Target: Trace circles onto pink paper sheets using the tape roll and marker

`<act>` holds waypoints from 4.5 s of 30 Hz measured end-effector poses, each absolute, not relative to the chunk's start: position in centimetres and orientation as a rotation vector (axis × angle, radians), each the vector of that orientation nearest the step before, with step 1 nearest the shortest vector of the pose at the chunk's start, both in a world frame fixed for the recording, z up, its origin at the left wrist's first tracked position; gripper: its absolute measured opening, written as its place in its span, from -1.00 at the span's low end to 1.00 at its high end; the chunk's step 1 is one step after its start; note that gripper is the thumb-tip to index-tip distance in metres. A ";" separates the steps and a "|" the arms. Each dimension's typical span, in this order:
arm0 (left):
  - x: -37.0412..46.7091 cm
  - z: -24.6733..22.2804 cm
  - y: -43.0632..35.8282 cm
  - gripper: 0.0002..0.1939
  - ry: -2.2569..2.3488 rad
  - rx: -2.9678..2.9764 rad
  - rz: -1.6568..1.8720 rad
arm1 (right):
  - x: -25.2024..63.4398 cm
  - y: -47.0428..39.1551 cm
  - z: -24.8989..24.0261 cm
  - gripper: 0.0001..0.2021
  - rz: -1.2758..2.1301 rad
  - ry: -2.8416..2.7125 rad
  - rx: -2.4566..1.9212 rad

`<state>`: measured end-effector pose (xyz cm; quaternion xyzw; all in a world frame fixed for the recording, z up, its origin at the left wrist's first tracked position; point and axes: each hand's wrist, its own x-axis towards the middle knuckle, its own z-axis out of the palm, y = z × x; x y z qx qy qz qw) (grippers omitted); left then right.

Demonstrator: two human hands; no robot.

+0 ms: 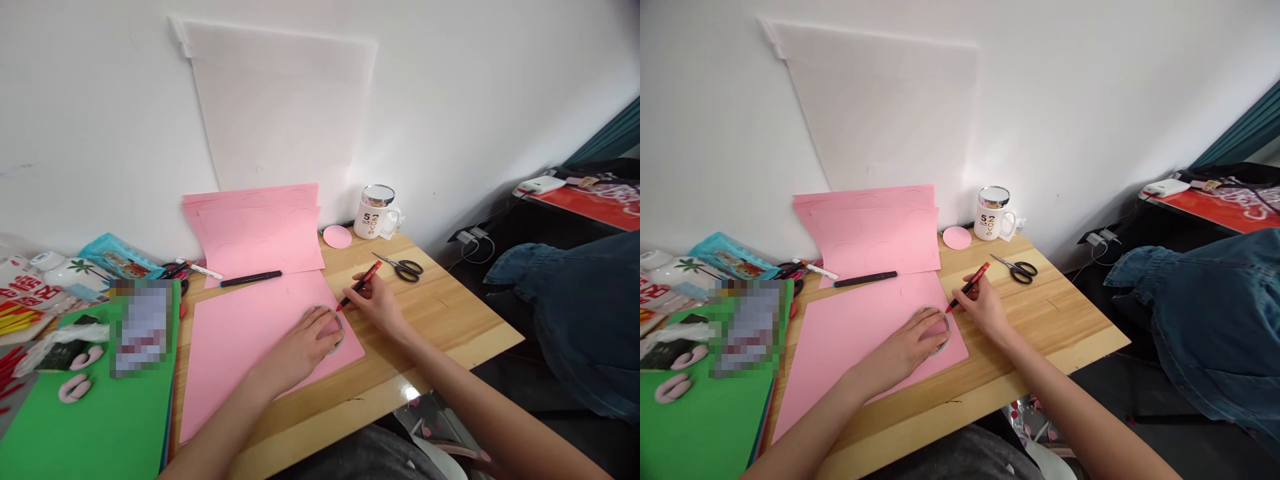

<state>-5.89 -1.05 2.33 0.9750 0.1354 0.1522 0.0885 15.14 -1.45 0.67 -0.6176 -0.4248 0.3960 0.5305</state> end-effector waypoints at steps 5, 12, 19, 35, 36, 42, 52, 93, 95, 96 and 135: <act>-5.7 2.9 -1.2 -0.81 0.407 2.844 0.433 | 15.8 -4.2 0.9 -0.52 0.925 -0.952 -1.449; -5.5 3.5 -1.1 -0.78 0.448 2.772 0.398 | 16.1 -6.3 1.2 -0.46 0.981 -0.778 -1.470; -5.4 3.8 -1.2 -0.75 0.447 2.675 0.423 | 15.5 -6.7 1.1 -0.50 0.965 -1.005 -1.433; -5.4 3.5 -0.9 -0.80 0.500 2.653 0.452 | 15.4 -8.1 1.0 -0.77 0.798 -1.285 -1.583; -5.4 3.4 -0.9 -0.80 0.508 2.654 0.449 | 15.3 -8.6 1.0 -0.79 0.794 -1.302 -1.591; -5.5 2.9 -0.7 -0.78 0.507 2.699 0.455 | 13.4 -11.7 0.6 -0.81 0.744 -1.371 -1.566; -5.6 2.6 -0.3 -0.82 0.491 2.720 0.450 | 10.7 -13.7 1.2 -0.91 0.688 -1.577 -1.347; -4.2 6.4 1.3 -0.75 0.403 2.620 0.017 | 10.8 -12.5 1.4 -0.75 0.452 -2.119 -1.173; -4.3 6.5 1.3 -0.75 0.400 2.610 0.029 | 11.0 -12.6 1.5 -0.74 0.475 -2.125 -1.171; -4.3 6.5 1.3 -0.74 0.397 2.604 0.042 | 11.2 -12.7 1.5 -0.73 0.495 -2.124 -1.172; -4.1 6.6 1.5 -0.80 0.490 2.621 -0.065 | 9.7 -12.4 0.8 -0.77 0.174 -2.141 -1.156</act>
